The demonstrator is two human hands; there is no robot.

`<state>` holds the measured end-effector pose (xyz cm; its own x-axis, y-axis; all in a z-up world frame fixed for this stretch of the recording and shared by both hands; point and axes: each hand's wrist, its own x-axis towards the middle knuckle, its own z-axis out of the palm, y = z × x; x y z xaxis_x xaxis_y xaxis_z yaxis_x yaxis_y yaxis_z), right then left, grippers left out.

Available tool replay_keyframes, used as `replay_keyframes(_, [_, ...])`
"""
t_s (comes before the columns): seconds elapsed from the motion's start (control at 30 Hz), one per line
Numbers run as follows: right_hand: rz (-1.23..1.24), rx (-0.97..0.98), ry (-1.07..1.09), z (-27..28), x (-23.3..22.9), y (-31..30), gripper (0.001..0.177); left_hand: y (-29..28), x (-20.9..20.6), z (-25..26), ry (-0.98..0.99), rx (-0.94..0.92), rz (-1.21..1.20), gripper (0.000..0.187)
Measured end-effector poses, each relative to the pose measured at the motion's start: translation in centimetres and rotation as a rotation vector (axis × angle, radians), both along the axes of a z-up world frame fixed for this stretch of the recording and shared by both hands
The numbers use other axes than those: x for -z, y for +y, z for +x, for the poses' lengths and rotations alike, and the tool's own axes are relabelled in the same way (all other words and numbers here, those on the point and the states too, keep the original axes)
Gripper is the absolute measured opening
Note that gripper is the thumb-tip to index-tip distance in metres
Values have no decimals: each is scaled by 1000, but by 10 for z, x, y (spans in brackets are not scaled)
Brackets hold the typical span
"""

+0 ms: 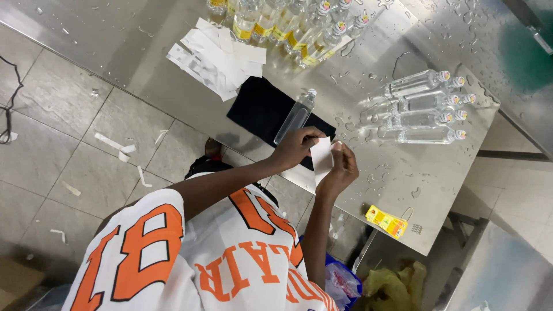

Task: Manually applying adhesive labels to plastic water bottles on a production table

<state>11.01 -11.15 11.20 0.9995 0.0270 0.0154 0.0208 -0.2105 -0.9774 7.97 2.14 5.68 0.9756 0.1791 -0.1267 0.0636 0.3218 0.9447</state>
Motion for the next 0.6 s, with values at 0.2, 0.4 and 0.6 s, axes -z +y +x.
replay_keyframes(0.2, [62,-3,7,-7,4,10,23,46,17,8,101,-356,129,32])
replay_keyframes(0.4, [93,-195,55,7,-20,32,39,67,-5,16,-97,-325,175,38])
replay_keyframes(0.6, [37,-339,183,25,-14,42,28,73,-27,5,-170,-64,188,53])
